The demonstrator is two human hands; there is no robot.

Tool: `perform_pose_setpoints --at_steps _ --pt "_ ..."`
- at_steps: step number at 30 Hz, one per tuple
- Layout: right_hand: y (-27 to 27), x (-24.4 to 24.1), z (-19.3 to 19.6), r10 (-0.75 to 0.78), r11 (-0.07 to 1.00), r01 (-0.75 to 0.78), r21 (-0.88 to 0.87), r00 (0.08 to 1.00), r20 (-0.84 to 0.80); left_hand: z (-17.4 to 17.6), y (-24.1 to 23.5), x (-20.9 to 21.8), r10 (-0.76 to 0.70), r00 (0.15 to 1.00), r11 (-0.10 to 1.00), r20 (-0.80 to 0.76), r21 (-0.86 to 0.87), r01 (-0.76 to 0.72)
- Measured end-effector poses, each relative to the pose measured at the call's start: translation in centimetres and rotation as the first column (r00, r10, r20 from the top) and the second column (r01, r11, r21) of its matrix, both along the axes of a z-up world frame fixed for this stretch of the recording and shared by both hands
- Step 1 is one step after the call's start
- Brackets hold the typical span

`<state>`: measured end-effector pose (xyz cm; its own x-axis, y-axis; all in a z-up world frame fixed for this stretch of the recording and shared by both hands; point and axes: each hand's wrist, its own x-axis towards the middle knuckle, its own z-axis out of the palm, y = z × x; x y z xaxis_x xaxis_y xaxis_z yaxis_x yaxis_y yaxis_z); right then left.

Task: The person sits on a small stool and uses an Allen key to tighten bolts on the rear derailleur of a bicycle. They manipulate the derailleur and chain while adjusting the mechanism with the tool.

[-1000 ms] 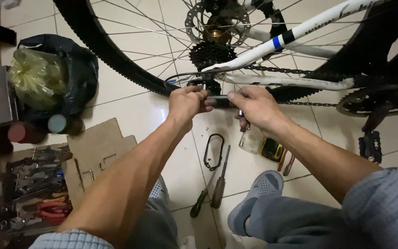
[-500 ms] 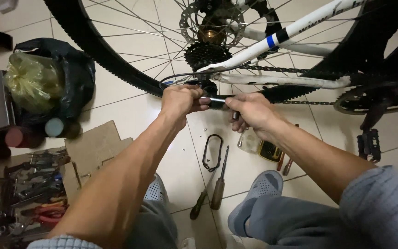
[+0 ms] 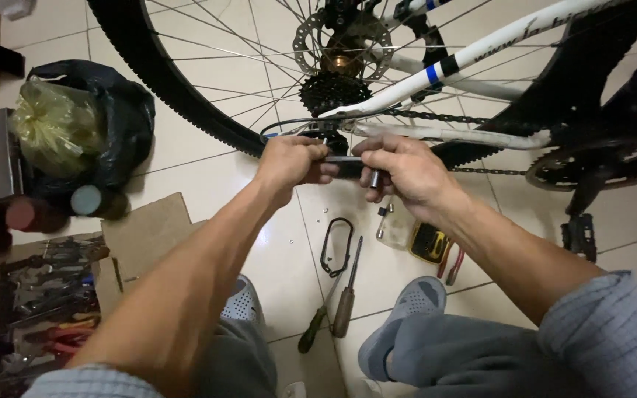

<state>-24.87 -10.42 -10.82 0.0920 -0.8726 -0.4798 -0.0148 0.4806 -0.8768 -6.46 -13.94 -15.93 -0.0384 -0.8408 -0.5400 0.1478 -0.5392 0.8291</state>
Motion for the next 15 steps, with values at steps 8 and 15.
perform_pose_setpoints --at_steps 8,15 --pt "4.1 0.1 4.2 -0.064 0.991 0.054 0.12 0.994 0.084 10.5 6.7 1.7 -0.416 0.855 0.908 0.31 0.098 0.406" --pt "8.5 1.9 7.1 -0.136 0.986 0.136 0.092 0.991 -0.009 12.1 11.2 -0.8 -0.508 0.86 0.859 0.037 -0.041 0.51"
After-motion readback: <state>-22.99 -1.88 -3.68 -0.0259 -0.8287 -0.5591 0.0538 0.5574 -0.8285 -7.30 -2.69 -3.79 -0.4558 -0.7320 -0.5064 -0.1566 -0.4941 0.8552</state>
